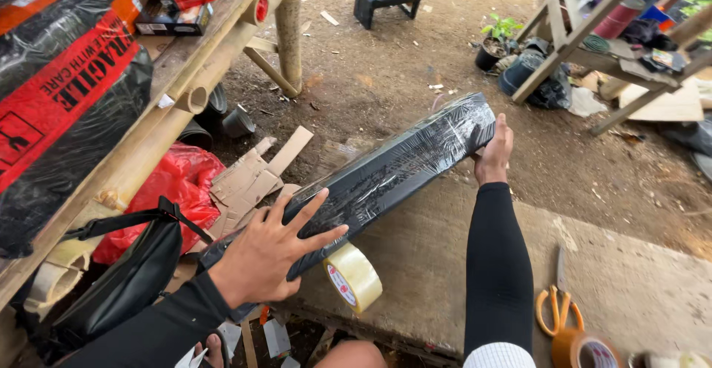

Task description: The person sits at a wooden table and repeatedly wraps a long, black-wrapped package with clear packing tape. They pull tape from a roll, press it along the package, and smooth it down. The person also briefly handles a small white label or receipt near the end of the clip.

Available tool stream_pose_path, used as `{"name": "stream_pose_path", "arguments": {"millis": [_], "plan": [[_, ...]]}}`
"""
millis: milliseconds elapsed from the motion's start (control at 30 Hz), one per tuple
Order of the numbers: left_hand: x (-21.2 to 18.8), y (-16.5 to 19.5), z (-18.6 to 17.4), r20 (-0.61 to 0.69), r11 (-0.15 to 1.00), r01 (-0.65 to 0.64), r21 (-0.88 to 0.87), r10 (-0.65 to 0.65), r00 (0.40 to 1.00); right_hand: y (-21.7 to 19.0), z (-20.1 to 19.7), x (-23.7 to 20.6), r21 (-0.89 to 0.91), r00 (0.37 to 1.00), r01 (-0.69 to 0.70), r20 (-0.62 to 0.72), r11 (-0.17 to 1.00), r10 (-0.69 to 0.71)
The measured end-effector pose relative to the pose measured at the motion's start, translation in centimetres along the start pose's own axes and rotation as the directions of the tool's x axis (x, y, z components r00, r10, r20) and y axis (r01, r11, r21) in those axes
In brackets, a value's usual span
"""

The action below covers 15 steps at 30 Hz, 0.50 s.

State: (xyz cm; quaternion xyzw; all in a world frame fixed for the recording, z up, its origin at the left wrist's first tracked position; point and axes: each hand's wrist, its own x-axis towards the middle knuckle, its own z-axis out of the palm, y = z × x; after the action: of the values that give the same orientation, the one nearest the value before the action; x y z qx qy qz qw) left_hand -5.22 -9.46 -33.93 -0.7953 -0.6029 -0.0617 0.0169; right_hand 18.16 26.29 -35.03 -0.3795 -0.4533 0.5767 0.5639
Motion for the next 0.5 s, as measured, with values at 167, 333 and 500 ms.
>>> {"name": "stream_pose_path", "arguments": {"millis": [167, 333, 500], "plan": [[-1.8, 3.0, -0.2, -0.112, 0.995, -0.098, 0.007, 0.098, 0.989, -3.7, -5.1, -4.4, -0.061, 0.995, 0.035, -0.093, 0.998, -0.040], [-1.0, 4.9, 1.1, -0.035, 0.981, -0.171, -0.087, 0.169, 0.985, -7.3, -10.0, -8.1, -0.216, 0.958, 0.083, -0.251, 0.973, -0.137], [0.4, 5.5, 2.6, 0.048, 0.969, -0.212, -0.128, 0.220, 0.974, -7.9, -12.5, -10.2, -0.304, 0.921, 0.095, -0.334, 0.948, -0.200]]}}
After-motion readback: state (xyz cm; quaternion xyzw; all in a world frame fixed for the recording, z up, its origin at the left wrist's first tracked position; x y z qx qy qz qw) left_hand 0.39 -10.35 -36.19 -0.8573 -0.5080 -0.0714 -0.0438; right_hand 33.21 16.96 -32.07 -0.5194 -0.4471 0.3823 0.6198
